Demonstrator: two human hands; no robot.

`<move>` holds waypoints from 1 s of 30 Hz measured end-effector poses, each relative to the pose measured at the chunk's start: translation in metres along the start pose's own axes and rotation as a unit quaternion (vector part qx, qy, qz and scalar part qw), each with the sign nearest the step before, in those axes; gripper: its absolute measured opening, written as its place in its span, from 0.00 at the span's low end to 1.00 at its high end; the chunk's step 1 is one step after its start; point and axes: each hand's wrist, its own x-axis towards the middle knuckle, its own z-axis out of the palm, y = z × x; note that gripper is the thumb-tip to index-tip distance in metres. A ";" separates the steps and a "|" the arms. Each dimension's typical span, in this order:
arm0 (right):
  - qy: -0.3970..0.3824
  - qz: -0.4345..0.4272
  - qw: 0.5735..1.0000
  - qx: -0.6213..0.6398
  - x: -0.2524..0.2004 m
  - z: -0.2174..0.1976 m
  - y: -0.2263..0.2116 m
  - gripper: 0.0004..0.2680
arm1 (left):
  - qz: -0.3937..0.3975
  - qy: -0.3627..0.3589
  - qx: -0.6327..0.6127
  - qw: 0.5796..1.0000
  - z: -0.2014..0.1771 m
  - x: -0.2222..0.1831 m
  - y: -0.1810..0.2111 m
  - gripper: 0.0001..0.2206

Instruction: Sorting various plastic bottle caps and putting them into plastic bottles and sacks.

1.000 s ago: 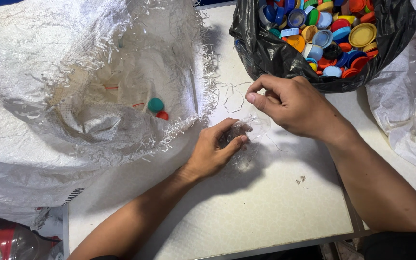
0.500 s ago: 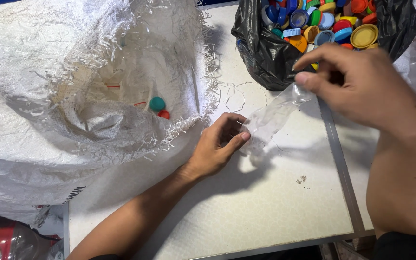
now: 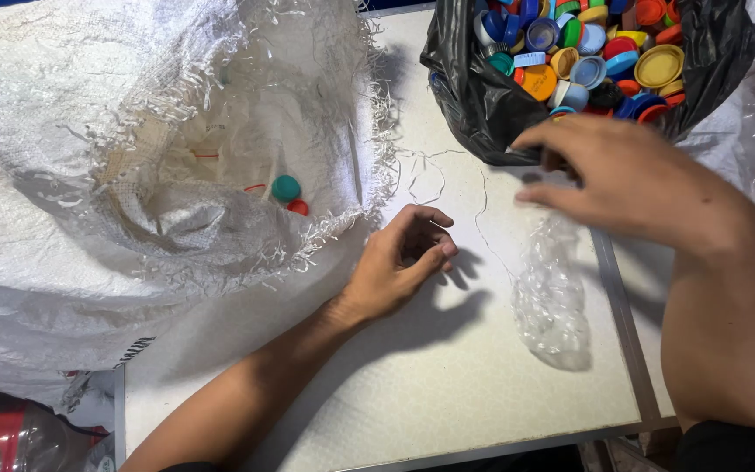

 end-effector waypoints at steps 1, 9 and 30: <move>0.000 0.000 1.000 0.000 0.003 -0.005 -0.014 0.22 | 0.000 0.000 0.000 1.000 0.001 0.000 0.004 0.15; -0.241 0.055 0.969 0.021 0.014 0.020 -0.048 0.35 | 0.007 0.015 0.023 1.000 0.003 -0.002 0.011 0.16; -0.021 -0.021 0.998 -0.057 -0.031 -0.020 0.007 0.16 | 0.020 0.021 0.003 1.000 0.002 -0.002 0.006 0.12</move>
